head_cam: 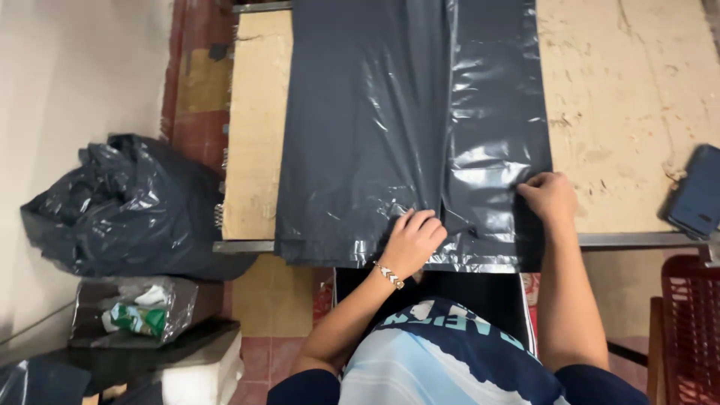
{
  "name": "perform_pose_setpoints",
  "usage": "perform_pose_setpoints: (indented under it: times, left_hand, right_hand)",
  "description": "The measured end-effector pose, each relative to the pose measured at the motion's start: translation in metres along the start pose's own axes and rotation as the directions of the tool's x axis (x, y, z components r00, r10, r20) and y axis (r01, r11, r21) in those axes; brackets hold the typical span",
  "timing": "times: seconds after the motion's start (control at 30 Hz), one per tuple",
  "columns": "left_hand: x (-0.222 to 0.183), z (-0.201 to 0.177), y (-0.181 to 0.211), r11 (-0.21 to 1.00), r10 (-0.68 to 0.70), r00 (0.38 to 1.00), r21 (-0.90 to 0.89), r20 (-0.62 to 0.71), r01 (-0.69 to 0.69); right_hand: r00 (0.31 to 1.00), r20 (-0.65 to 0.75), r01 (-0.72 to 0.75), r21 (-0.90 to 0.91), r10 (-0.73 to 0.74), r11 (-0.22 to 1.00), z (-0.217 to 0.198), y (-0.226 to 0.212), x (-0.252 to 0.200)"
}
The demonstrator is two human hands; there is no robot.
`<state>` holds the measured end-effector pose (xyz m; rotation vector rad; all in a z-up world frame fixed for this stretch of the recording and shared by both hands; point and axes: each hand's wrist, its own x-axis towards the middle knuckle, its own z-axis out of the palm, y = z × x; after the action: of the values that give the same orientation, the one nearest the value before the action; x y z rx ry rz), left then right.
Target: Folding plastic bags and placing them into a basket
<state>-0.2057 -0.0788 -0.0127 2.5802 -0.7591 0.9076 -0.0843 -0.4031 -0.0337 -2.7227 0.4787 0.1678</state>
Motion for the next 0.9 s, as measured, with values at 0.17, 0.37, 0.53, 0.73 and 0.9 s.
perform_pose_setpoints:
  times: [0.17, 0.37, 0.53, 0.73, 0.9]
  left_hand:
    - [0.019, -0.062, -0.015, 1.000, -0.001, 0.999, -0.008, 0.037, 0.002]
    - [-0.025, -0.101, -0.067, 0.925, -0.312, 0.950, 0.227, -0.001, 0.304]
    - [-0.050, -0.131, -0.094, 0.906, -0.419, 0.834, 0.103, 0.360, 0.411]
    - [-0.037, -0.110, -0.182, 0.579, -0.793, 0.609, 0.345, 0.027, 0.739]
    - [-0.016, -0.071, -0.225, 0.277, -0.961, 0.252, 0.457, 0.115, 0.845]
  right_hand:
    - [0.999, 0.034, -0.030, 0.222, 0.023, 0.975, -0.047, -0.008, -0.018]
    - [0.996, 0.059, -0.082, 0.525, 0.060, 0.847, -0.060, -0.007, -0.030]
    - [0.987, 0.113, -0.159, 0.616, 0.113, 0.771, -0.087, -0.055, -0.054]
    - [0.990, 0.138, -0.099, 0.770, -0.014, 0.630, -0.052, -0.032, -0.016]
    - [0.989, 0.149, -0.119, 0.761, 0.007, 0.638, -0.066, -0.045, -0.026]
